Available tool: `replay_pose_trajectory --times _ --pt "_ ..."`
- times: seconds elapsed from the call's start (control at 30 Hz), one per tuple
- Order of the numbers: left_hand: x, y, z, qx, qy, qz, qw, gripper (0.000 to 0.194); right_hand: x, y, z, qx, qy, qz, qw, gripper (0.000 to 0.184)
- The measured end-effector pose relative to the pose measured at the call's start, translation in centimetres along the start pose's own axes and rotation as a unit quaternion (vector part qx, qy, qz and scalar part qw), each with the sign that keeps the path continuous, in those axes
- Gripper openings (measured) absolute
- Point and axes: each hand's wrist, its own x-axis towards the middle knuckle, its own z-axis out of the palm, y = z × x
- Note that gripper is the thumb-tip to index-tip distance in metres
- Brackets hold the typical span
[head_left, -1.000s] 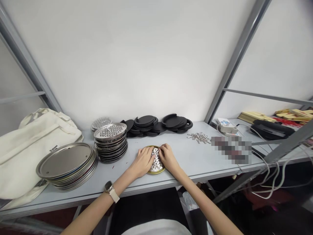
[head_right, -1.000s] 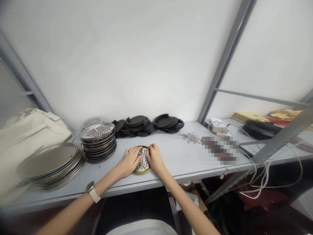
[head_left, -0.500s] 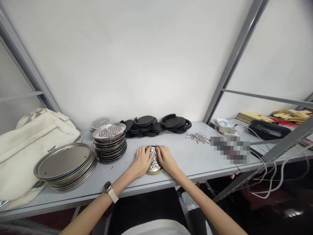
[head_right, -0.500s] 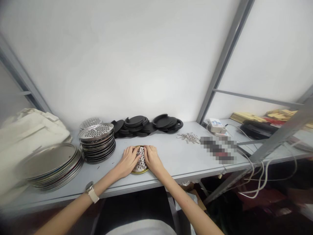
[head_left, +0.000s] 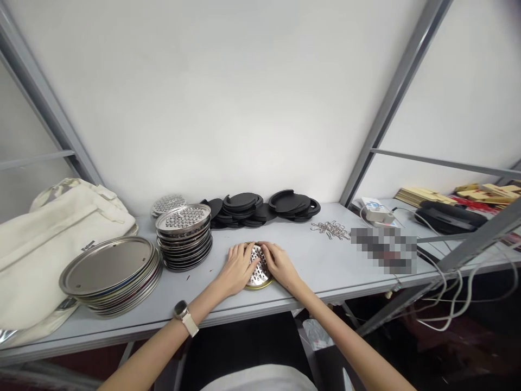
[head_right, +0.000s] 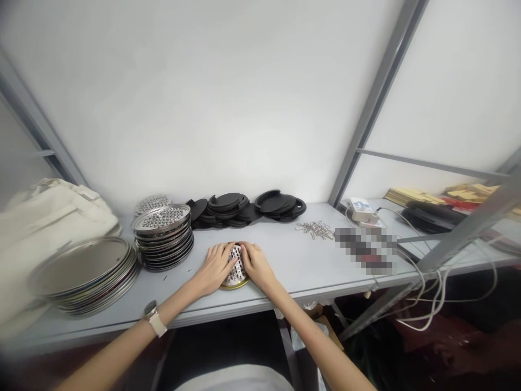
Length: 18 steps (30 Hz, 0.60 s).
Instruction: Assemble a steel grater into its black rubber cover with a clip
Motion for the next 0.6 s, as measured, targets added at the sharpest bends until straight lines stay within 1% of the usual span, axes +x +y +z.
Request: replay_pose_trajectory --times 0.1,0.17,0.23,0.4,0.47,0.53,0.6 --pt "0.0 0.0 0.0 0.001 -0.001 -0.003 1.000 0.042 0.0 0.2 0.1 0.019 -0.003 0.006 1.000 0.030" --pt "0.0 0.0 0.0 -0.001 0.000 -0.007 1.000 0.041 0.0 0.6 0.3 0.024 0.002 0.025 0.999 0.029" --pt "0.1 -0.1 0.2 -0.007 0.004 -0.013 1.000 0.040 0.1 1.0 0.6 0.030 0.013 0.048 0.998 0.029" --pt "0.1 -0.1 0.3 -0.025 0.023 -0.020 0.999 0.033 0.1 1.9 0.8 0.055 0.044 0.079 0.994 0.026" --pt "0.0 -0.3 0.2 -0.018 0.045 -0.050 0.998 0.032 0.2 2.0 0.6 0.060 0.040 0.102 0.992 0.025" --pt "-0.3 -0.8 0.0 -0.005 0.077 -0.099 0.992 0.032 0.4 2.0 0.3 0.055 0.017 0.122 0.991 0.025" --pt "-0.5 -1.6 -0.3 -0.007 0.091 -0.140 0.986 0.029 0.9 2.1 -0.1 0.048 -0.012 0.138 0.989 0.025"
